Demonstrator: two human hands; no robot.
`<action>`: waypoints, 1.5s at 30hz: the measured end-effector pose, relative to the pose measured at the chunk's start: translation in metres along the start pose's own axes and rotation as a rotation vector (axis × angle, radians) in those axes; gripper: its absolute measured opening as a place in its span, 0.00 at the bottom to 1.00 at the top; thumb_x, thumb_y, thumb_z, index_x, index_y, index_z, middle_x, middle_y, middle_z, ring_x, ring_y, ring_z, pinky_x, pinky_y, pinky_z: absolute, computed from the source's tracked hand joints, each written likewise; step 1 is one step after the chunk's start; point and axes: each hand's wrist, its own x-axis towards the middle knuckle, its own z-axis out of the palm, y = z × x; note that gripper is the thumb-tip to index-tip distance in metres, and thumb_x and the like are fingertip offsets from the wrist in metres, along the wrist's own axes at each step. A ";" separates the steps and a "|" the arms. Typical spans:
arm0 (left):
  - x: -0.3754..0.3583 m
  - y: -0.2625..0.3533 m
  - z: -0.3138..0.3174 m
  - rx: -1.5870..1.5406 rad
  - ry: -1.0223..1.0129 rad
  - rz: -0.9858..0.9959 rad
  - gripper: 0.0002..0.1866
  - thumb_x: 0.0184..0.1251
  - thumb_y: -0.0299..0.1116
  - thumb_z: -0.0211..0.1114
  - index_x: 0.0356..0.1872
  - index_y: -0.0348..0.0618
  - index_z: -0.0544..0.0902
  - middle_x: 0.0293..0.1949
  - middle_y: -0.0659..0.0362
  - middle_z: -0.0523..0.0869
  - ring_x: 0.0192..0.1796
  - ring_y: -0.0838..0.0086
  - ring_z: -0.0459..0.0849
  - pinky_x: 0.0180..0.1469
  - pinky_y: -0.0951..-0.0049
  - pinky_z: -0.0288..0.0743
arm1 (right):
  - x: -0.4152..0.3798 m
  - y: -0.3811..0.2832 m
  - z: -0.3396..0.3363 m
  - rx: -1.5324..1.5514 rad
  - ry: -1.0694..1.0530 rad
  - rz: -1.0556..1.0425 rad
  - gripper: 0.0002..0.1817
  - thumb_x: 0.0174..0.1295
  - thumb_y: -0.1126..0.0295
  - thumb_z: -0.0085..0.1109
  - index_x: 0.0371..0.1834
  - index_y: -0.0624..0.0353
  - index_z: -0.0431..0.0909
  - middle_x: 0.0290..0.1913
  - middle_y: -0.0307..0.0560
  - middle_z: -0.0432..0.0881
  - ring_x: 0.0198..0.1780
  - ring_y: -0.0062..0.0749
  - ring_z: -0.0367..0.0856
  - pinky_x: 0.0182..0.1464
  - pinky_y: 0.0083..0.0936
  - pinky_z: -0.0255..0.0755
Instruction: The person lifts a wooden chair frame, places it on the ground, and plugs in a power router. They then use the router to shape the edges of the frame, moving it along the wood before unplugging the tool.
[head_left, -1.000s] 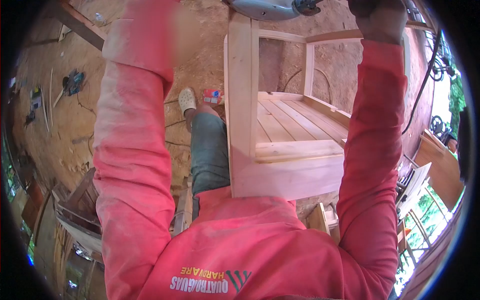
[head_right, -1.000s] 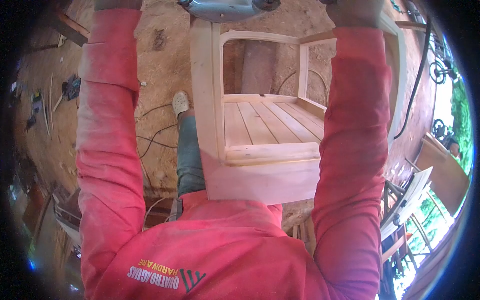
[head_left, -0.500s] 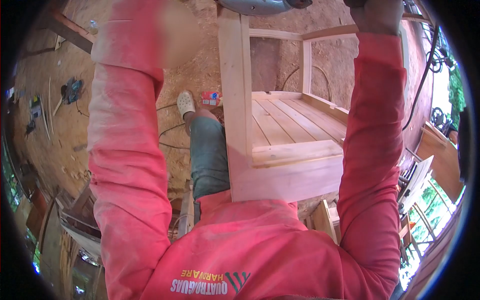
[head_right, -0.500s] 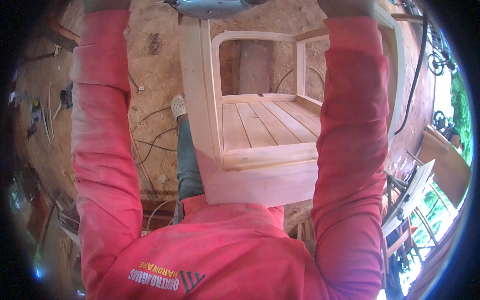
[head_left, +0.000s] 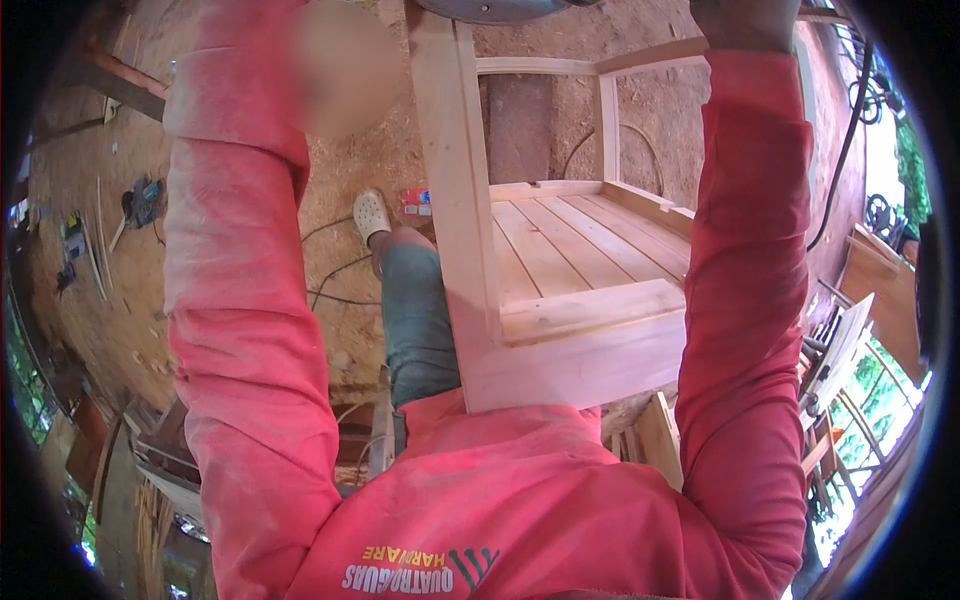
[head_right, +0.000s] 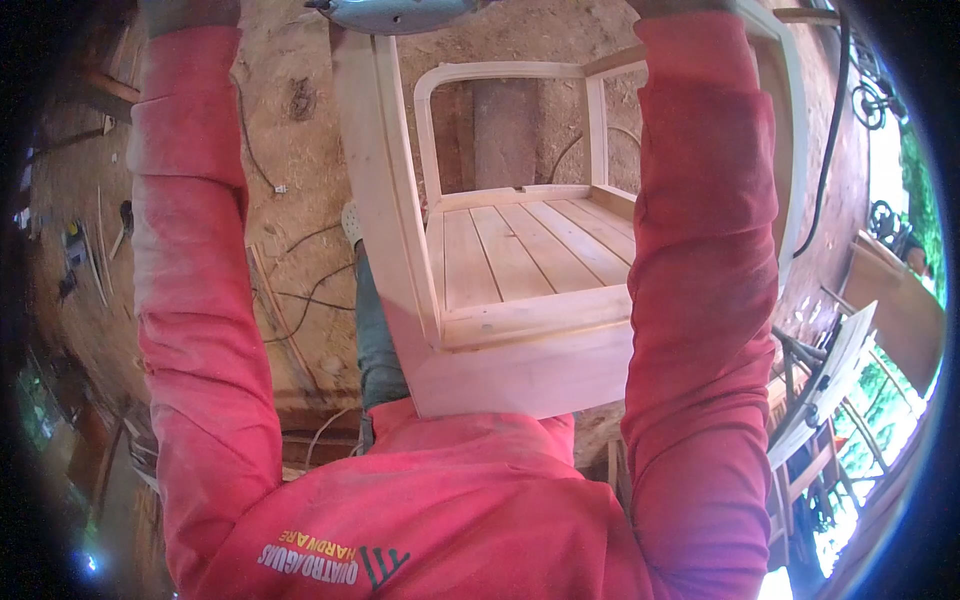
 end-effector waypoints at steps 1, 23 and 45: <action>-0.003 0.005 0.006 -0.005 0.032 -0.017 0.10 0.68 0.35 0.61 0.44 0.46 0.86 0.34 0.66 0.86 0.31 0.83 0.80 0.29 0.80 0.62 | 0.003 0.001 -0.007 0.007 -0.014 0.019 0.05 0.60 0.76 0.50 0.33 0.56 0.77 0.27 0.41 0.77 0.19 0.26 0.71 0.19 0.21 0.61; 0.058 -0.041 -0.001 -0.535 -0.125 -0.348 0.13 0.68 0.34 0.59 0.50 0.47 0.85 0.31 0.69 0.80 0.28 0.84 0.72 0.29 0.79 0.60 | 0.019 0.006 -0.045 -0.109 0.155 0.007 0.08 0.62 0.77 0.53 0.29 0.48 0.71 0.21 0.37 0.72 0.14 0.22 0.64 0.14 0.22 0.49; 0.029 -0.014 0.060 0.089 -0.043 -0.082 0.17 0.71 0.19 0.56 0.56 0.38 0.86 0.48 0.57 0.86 0.43 0.77 0.85 0.36 0.79 0.75 | 0.020 -0.006 -0.079 -0.073 0.213 -0.114 0.17 0.61 0.81 0.54 0.54 0.61 0.75 0.26 0.38 0.77 0.19 0.24 0.76 0.18 0.24 0.69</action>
